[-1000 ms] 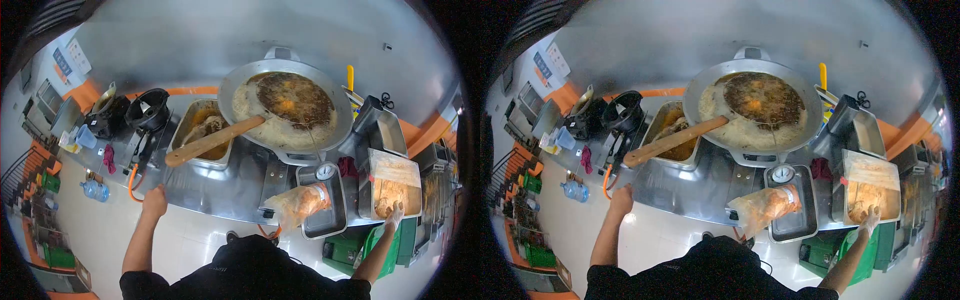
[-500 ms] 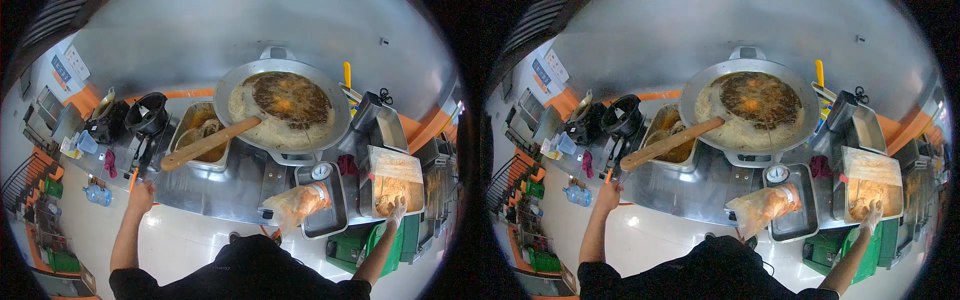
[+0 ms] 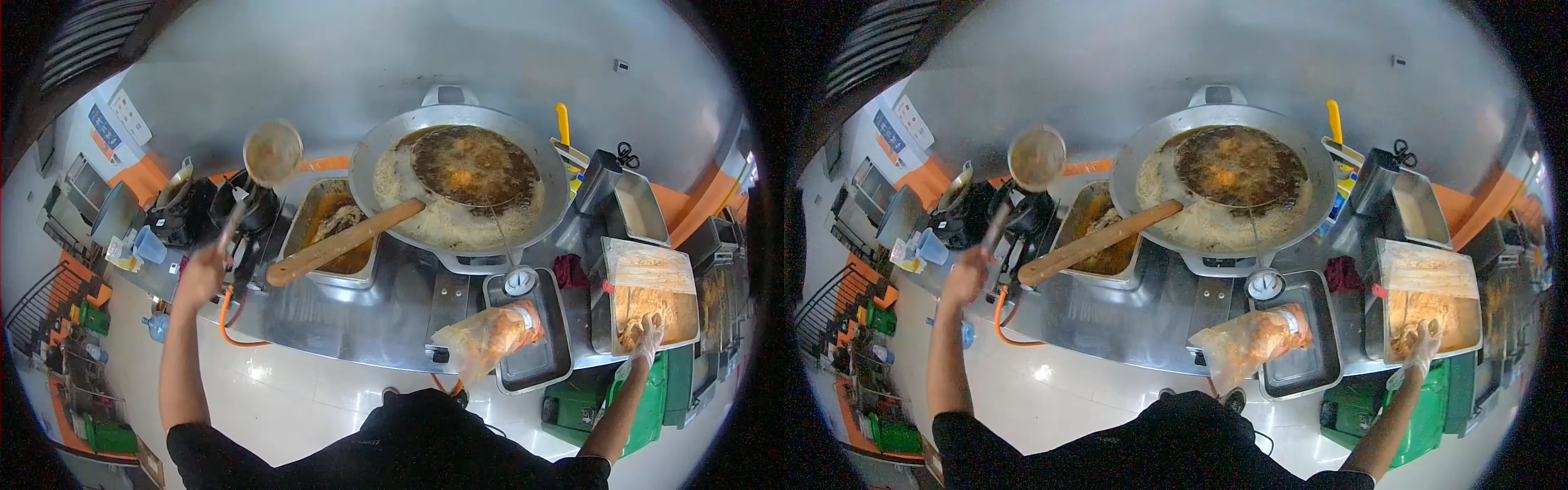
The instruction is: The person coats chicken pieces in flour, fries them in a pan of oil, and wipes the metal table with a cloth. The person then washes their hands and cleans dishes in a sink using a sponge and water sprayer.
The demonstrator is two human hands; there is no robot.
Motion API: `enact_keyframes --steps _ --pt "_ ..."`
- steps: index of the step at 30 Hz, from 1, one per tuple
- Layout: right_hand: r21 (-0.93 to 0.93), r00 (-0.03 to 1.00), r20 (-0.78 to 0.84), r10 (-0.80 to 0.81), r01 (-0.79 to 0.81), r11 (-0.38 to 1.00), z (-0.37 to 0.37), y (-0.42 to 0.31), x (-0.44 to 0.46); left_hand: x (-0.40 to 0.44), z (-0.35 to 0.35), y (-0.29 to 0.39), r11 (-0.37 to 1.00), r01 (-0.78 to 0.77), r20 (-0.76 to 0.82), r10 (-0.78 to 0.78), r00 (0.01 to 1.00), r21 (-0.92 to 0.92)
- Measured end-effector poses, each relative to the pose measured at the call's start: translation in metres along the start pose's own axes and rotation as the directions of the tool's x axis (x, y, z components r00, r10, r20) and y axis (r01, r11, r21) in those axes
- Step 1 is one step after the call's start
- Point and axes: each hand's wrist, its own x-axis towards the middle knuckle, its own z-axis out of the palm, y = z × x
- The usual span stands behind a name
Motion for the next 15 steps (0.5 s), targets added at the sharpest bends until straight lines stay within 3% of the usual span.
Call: enact_keyframes --steps 1,2,3,5,7,9,12,15 --pt "-0.012 1.000 -0.007 -0.015 0.015 1.000 0.001 0.001 -0.002 0.010 -0.007 0.014 1.000 -0.003 -0.029 0.003 1.000 0.017" --pt "-0.025 0.999 -0.012 -0.032 0.031 0.999 0.001 0.004 -0.002 0.026 -0.008 0.021 0.989 -0.145 -0.054 0.146 0.988 0.019" --pt "-0.036 0.996 -0.015 -0.082 0.082 0.996 0.001 0.007 -0.003 0.041 -0.011 0.032 0.989 -0.084 0.011 0.086 0.996 -0.125" --pt "-0.057 0.982 -0.018 -0.187 0.186 0.981 -0.003 0.019 0.005 0.071 -0.006 0.054 0.985 -0.170 0.024 0.171 0.985 -0.015" --pt "-0.029 0.990 -0.022 -0.140 0.140 0.990 -0.002 0.014 -0.003 0.115 0.015 0.048 0.914 -0.372 -0.064 0.386 0.920 0.162" --pt "-0.026 0.991 -0.019 -0.129 0.129 0.991 -0.001 0.005 -0.013 0.124 0.029 0.078 0.820 -0.448 -0.006 0.481 0.877 0.356" --pt "-0.036 0.990 -0.010 -0.143 0.142 0.989 0.000 -0.008 -0.025 0.161 0.060 0.081 0.694 -0.519 0.063 0.568 0.821 0.499" --pt "-0.009 0.993 -0.010 -0.120 0.120 0.993 -0.002 -0.014 -0.030 0.170 0.078 0.094 0.641 -0.537 0.179 0.537 0.824 0.549"
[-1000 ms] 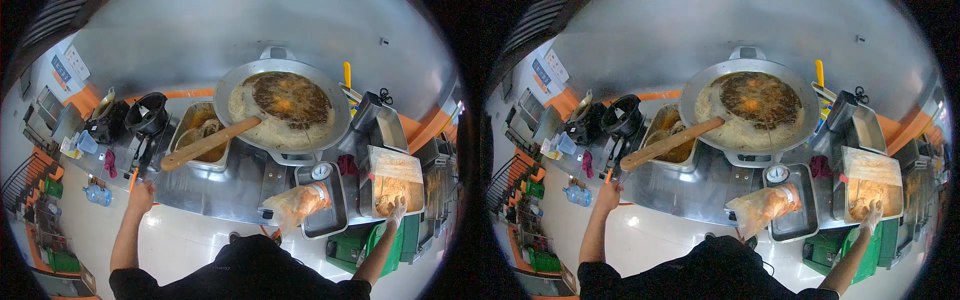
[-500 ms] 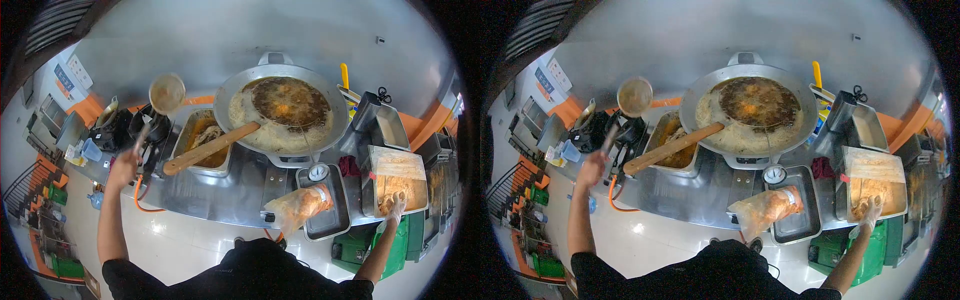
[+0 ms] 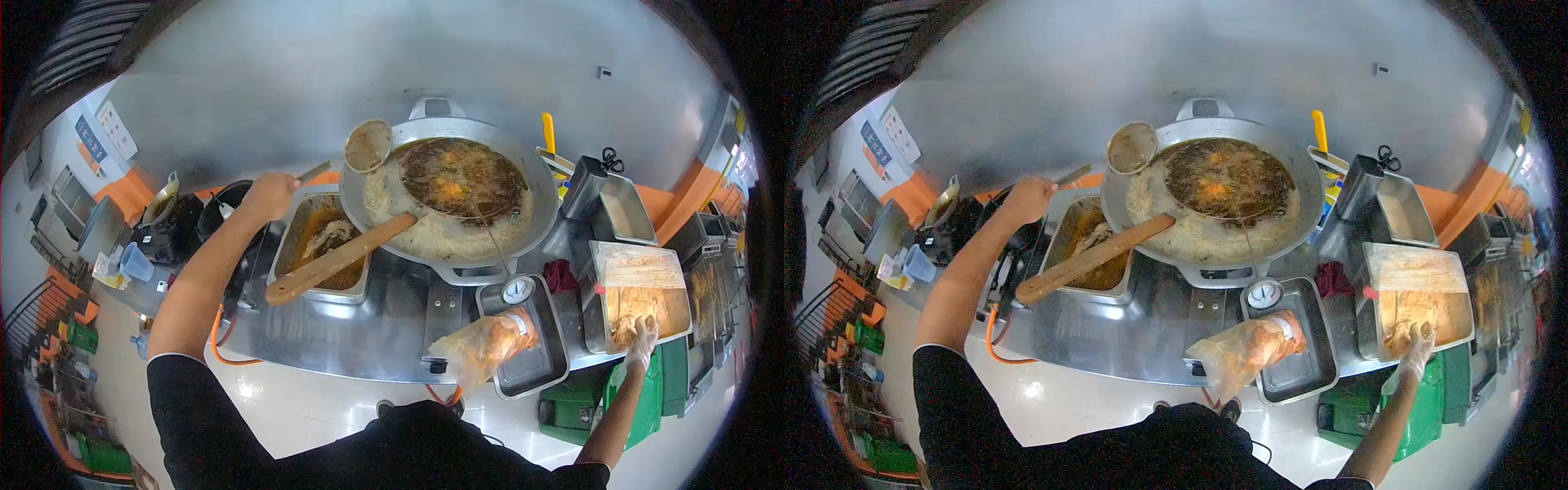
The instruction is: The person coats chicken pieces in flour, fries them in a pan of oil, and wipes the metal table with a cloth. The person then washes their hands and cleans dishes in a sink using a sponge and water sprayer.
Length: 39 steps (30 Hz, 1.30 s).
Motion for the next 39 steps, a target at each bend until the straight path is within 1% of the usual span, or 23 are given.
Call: enact_keyframes --steps 3,6,10,12,13,15,18,21,22,25,27,29,30,32,35,36,38,39 --pt "-0.017 1.000 0.008 0.026 -0.026 1.000 -0.003 -0.007 -0.009 0.007 -0.009 0.014 0.999 0.023 0.031 -0.022 0.999 -0.040" --pt "0.011 0.998 -0.008 0.055 -0.055 0.998 -0.006 -0.005 -0.014 0.018 -0.031 0.025 0.992 0.098 0.190 -0.112 0.975 0.080" --pt "0.039 0.997 0.035 0.075 -0.076 0.996 -0.017 0.012 0.001 0.036 -0.046 0.010 0.997 0.068 0.370 -0.079 0.926 0.043" --pt "0.044 0.999 0.020 0.035 -0.036 0.998 -0.020 0.021 0.004 0.043 -0.049 0.000 0.997 0.071 0.455 -0.078 0.887 0.033" --pt "0.047 1.000 0.011 0.015 -0.015 0.999 -0.018 0.021 0.005 0.044 -0.053 -0.001 0.987 0.163 0.521 -0.131 0.844 -0.016" --pt "0.042 1.000 -0.010 0.029 -0.029 0.999 -0.011 0.011 -0.004 0.042 -0.065 0.002 0.932 0.350 0.649 -0.210 0.731 -0.093" --pt "0.040 0.999 -0.014 0.051 -0.050 0.998 -0.008 0.009 -0.005 0.035 -0.082 0.012 0.827 0.543 0.787 -0.235 0.571 -0.146" --pt "0.022 0.998 -0.009 0.063 -0.063 0.998 -0.004 0.004 -0.006 0.038 -0.082 0.004 0.781 0.614 0.862 -0.230 0.452 -0.114" --pt "0.014 0.998 -0.008 0.064 -0.064 0.998 -0.002 0.001 -0.006 0.036 -0.081 0.002 0.763 0.632 0.876 -0.203 0.438 -0.139" --pt "0.033 1.000 -0.001 0.016 -0.016 0.999 -0.014 0.031 0.018 0.031 -0.080 -0.006 0.692 0.693 0.910 -0.131 0.392 -0.199" --pt "0.044 1.000 0.000 0.024 -0.024 0.999 -0.017 0.037 0.022 0.028 -0.077 -0.014 0.632 0.744 0.930 -0.096 0.355 -0.218" --pt "0.045 0.999 0.015 0.047 -0.048 0.998 -0.019 0.034 0.020 0.025 -0.070 -0.028 0.569 0.769 0.932 -0.011 0.363 -0.293" --pt "0.046 0.999 0.010 0.034 -0.034 0.998 -0.019 0.033 0.019 0.024 -0.068 -0.035 0.534 0.779 0.929 0.031 0.369 -0.328" --pt "0.047 1.000 0.002 0.008 -0.008 0.999 -0.014 0.024 0.010 0.017 -0.067 -0.040 0.487 0.794 0.920 0.056 0.387 -0.364" --pt "0.073 0.997 0.013 0.070 -0.071 0.995 -0.006 -0.002 -0.010 0.009 -0.063 -0.050 0.412 0.829 0.919 0.065 0.389 -0.379" --pt "0.068 0.996 0.016 0.086 -0.087 0.994 -0.006 -0.002 -0.010 0.007 -0.061 -0.053 0.386 0.841 0.921 0.064 0.385 -0.379" --pt "0.056 0.993 0.021 0.119 -0.120 0.991 -0.010 0.004 -0.006 -0.001 -0.062 -0.055 0.345 0.840 0.905 0.091 0.415 -0.420" --pt "0.056 0.996 0.015 0.092 -0.092 0.994 -0.013 0.008 -0.003 -0.006 -0.063 -0.056 0.323 0.839 0.897 0.105 0.428 -0.438"
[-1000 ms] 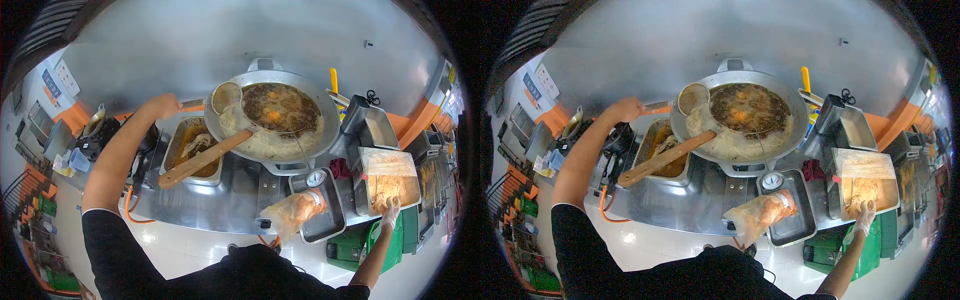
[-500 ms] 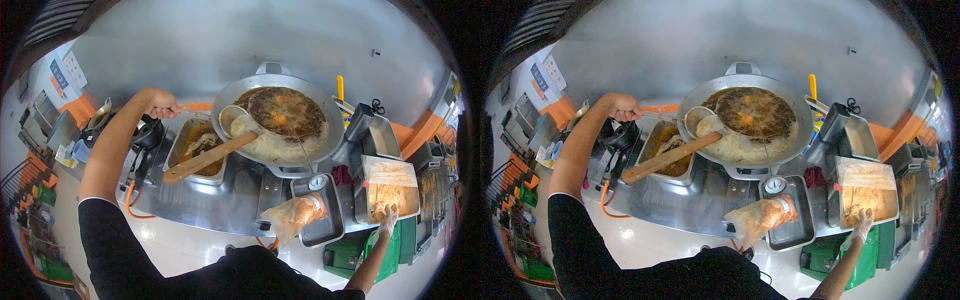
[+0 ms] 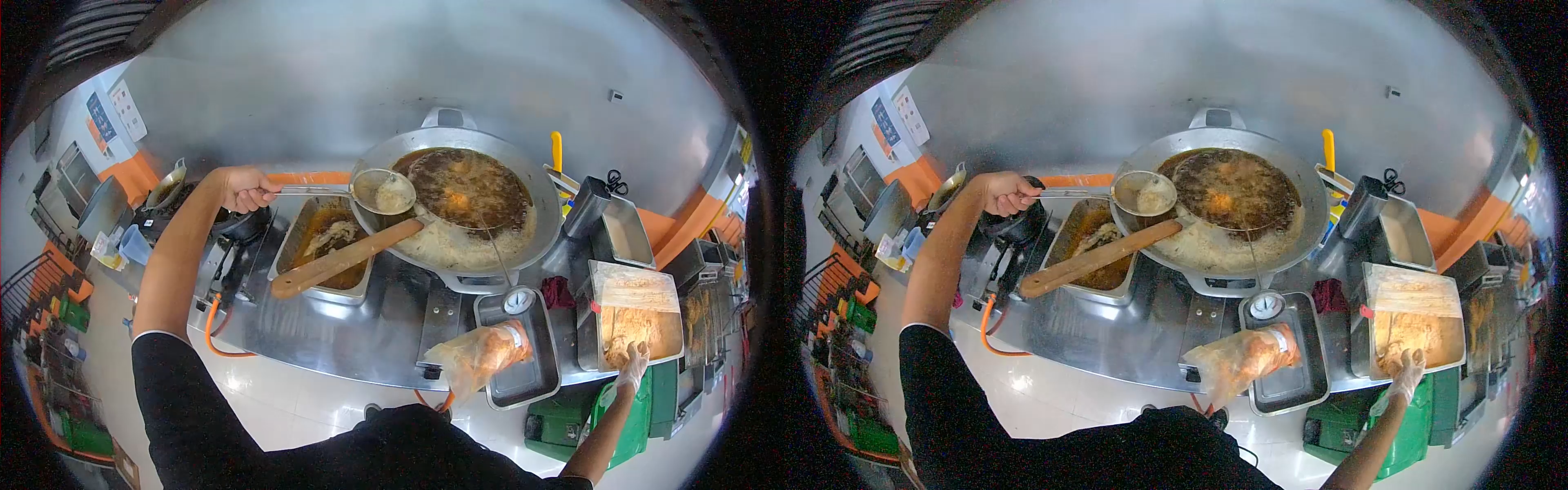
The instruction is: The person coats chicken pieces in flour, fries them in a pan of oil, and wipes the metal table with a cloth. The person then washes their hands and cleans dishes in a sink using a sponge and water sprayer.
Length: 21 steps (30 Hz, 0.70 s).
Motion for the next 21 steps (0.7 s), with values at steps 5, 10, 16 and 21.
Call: enact_keyframes --steps 5,10,16,21 --pt "0.004 1.000 -0.010 -0.002 0.002 1.000 0.012 -0.020 -0.022 -0.028 0.004 -0.028 0.984 -0.140 -0.114 0.127 0.985 -0.109" --pt "0.009 1.000 0.001 -0.026 0.026 1.000 -0.002 0.010 0.005 -0.045 0.011 -0.088 0.944 -0.320 -0.342 0.276 0.899 -0.080" --pt "-0.002 1.000 0.002 0.011 -0.011 1.000 0.010 -0.002 -0.011 -0.022 0.031 -0.205 0.933 -0.261 -0.693 0.360 0.624 0.249" --pt "-0.024 0.999 0.031 0.008 -0.007 1.000 0.020 -0.006 -0.016 0.004 0.090 -0.262 0.768 0.123 -0.740 0.542 0.397 0.629"
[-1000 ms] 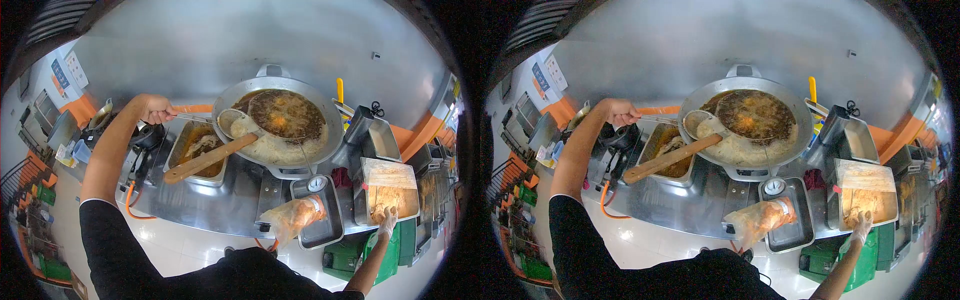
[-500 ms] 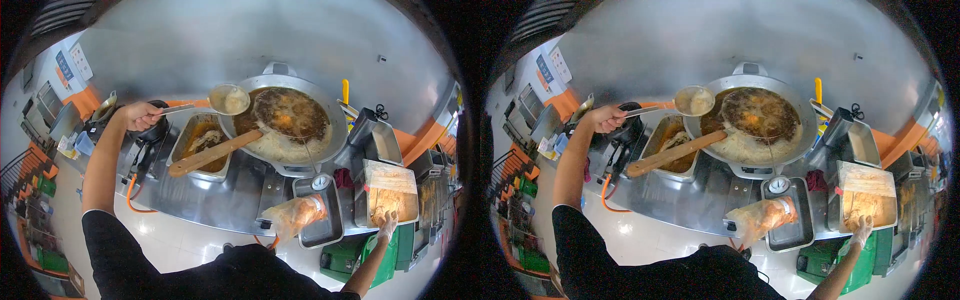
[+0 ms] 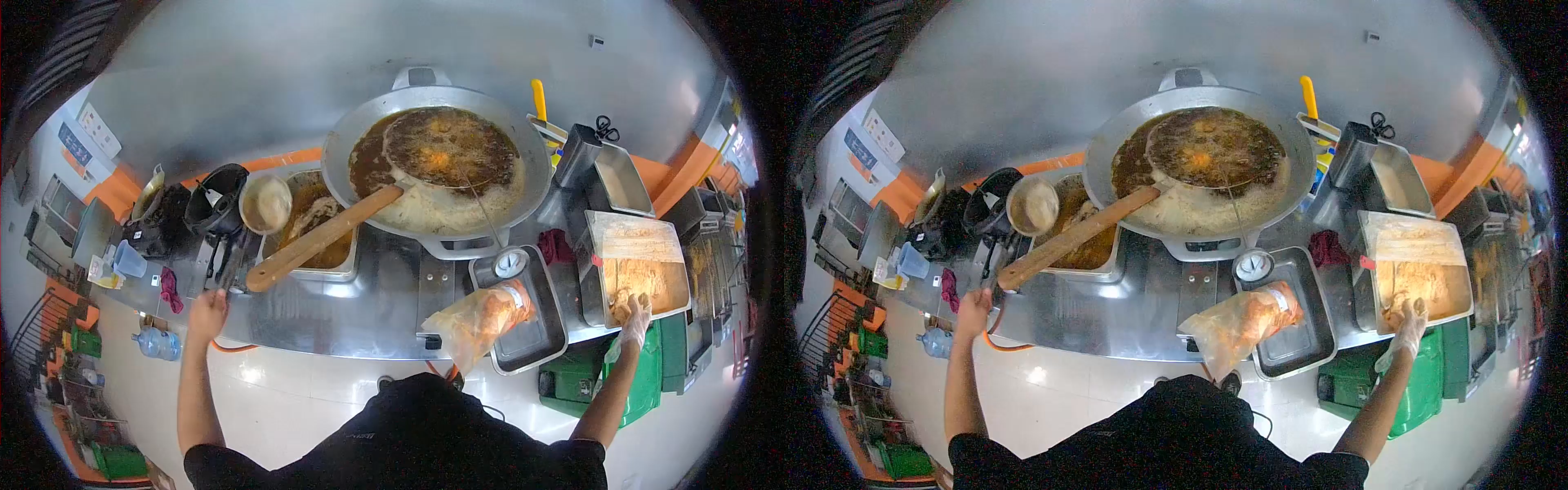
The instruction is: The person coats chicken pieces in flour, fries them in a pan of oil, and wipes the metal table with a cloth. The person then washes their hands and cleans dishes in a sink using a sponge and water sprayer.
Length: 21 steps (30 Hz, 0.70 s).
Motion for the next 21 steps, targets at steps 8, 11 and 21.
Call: enact_keyframes --steps 8,11,21 --pt "-0.001 0.992 -0.060 -0.112 0.112 0.994 -0.007 0.004 0.028 -0.053 -0.007 0.057 0.957 0.035 0.017 -0.042 0.999 0.288" --pt "0.002 0.996 -0.055 -0.073 0.074 0.997 -0.002 -0.004 0.020 -0.056 -0.018 0.062 0.949 0.026 0.042 -0.041 0.998 0.315" --pt "0.034 0.998 -0.064 -0.005 0.007 0.999 0.004 0.004 0.019 -0.051 -0.030 0.058 0.928 -0.048 0.008 0.049 0.999 0.369"
